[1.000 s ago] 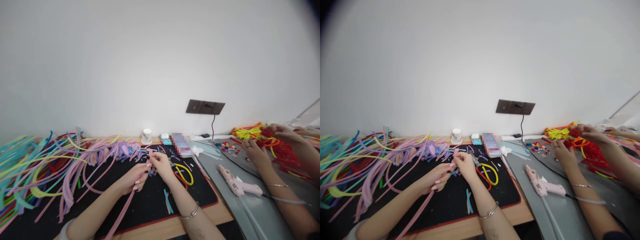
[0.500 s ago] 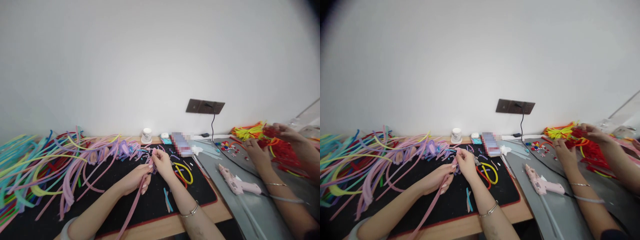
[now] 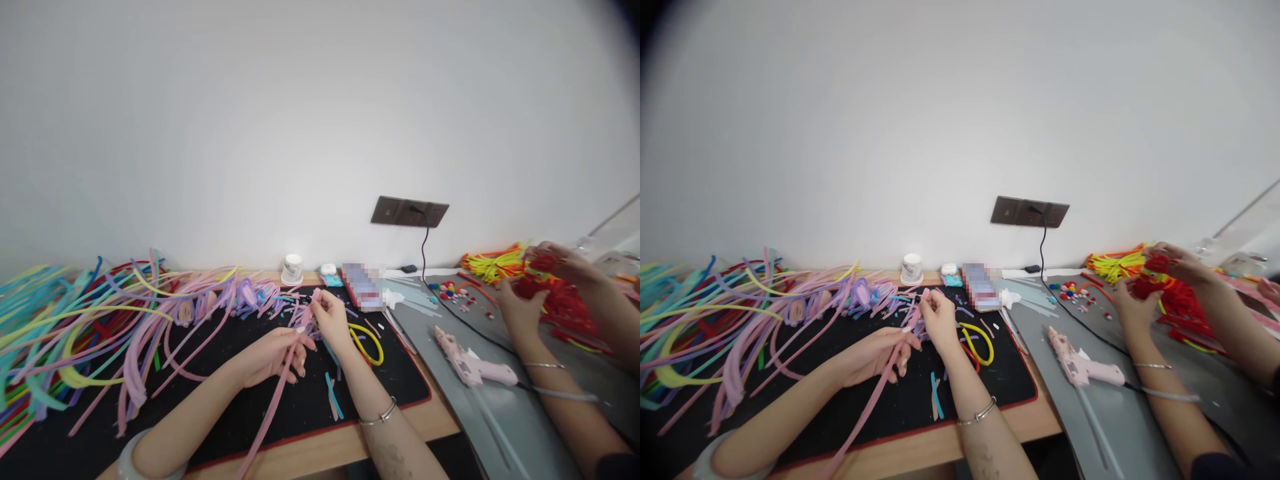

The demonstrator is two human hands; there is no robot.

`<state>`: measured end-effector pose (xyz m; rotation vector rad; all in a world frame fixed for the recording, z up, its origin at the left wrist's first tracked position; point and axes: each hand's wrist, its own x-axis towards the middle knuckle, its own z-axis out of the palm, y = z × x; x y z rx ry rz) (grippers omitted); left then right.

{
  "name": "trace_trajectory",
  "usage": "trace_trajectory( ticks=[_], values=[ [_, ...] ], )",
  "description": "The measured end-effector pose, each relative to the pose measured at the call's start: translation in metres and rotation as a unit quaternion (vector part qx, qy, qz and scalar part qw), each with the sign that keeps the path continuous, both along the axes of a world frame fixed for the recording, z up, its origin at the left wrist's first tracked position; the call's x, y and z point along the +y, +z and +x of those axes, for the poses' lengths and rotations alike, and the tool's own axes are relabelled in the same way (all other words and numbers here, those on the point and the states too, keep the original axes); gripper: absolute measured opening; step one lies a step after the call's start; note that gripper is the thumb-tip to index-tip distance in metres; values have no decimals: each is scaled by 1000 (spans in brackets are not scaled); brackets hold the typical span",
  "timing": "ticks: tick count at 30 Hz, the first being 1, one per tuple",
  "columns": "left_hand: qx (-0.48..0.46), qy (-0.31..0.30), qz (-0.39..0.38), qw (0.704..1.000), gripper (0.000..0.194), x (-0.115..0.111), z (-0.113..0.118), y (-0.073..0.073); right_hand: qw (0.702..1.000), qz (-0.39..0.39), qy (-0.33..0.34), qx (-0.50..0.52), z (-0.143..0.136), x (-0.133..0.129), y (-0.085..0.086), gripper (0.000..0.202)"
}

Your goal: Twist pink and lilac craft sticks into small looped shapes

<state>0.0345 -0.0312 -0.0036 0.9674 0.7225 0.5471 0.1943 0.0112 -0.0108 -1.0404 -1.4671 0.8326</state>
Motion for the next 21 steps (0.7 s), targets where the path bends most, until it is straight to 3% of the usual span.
trace_trajectory(
  ticks=[10,21],
  values=[
    [-36,-13,-21,999,32,2,-4,4,999,-26,41,9,-2,-4,4,27],
    [89,0,52,995,35,2,-2,-1,999,-13,47,-7,-3,-5,4,23]
  ],
)
